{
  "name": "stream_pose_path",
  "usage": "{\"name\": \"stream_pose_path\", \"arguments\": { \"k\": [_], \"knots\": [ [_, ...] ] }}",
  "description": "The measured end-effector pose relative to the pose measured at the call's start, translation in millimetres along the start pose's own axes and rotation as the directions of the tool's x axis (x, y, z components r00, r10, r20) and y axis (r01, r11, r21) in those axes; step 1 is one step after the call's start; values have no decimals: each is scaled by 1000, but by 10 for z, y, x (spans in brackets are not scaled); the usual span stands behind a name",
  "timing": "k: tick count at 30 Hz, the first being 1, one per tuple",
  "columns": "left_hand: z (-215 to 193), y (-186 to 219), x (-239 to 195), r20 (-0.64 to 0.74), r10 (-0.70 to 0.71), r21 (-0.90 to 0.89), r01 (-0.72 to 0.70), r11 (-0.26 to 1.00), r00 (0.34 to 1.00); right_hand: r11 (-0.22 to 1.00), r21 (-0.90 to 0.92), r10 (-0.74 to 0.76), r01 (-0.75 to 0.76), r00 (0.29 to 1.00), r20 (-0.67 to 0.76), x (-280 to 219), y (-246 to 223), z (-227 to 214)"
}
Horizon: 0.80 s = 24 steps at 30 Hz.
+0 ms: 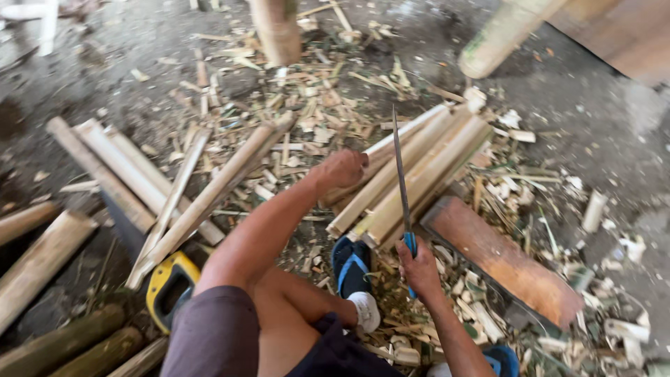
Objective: The person sits on the ground and uses a knife to shave and shape a piece of bamboo, repeatedly rotating it and removing thin strips. The person places the shaped pieces aside and continues working on the bamboo.
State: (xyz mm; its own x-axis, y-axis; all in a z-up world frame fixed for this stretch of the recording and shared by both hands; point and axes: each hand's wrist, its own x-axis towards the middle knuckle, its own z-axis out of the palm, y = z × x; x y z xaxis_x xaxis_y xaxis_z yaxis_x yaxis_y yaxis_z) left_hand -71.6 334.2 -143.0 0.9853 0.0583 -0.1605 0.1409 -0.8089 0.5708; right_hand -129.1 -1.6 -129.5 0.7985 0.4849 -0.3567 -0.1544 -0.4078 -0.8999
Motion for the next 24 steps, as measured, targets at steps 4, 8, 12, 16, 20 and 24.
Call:
{"name": "stream_pose_path", "arguments": {
  "k": [4,8,12,16,20,24],
  "knots": [
    [1020,424,317,-67,3,-11,-4,1000,998,986,-49,149,-158,977,-150,-230,85,-289],
    [1661,438,460,-362,45,44,-32,999,931,977,76,212,-201,957,-197,-471,192,-462],
    [1596,696,463,-111,-343,-104,333,937,933,984,102,165,-144,957,-238,-628,282,-642],
    [1180,1315,248,-219,-367,-199,327,924,904,991,130,80,-42,949,-303,-707,338,-757],
    [884,1971,182,-490,-213,-448,-35,893,846,977,204,9,68,934,-356,-853,352,-926],
    [828,2515,144,-527,-10,-700,-428,572,850,966,64,-194,250,867,-460,-1125,247,-1186]
  ]
}}
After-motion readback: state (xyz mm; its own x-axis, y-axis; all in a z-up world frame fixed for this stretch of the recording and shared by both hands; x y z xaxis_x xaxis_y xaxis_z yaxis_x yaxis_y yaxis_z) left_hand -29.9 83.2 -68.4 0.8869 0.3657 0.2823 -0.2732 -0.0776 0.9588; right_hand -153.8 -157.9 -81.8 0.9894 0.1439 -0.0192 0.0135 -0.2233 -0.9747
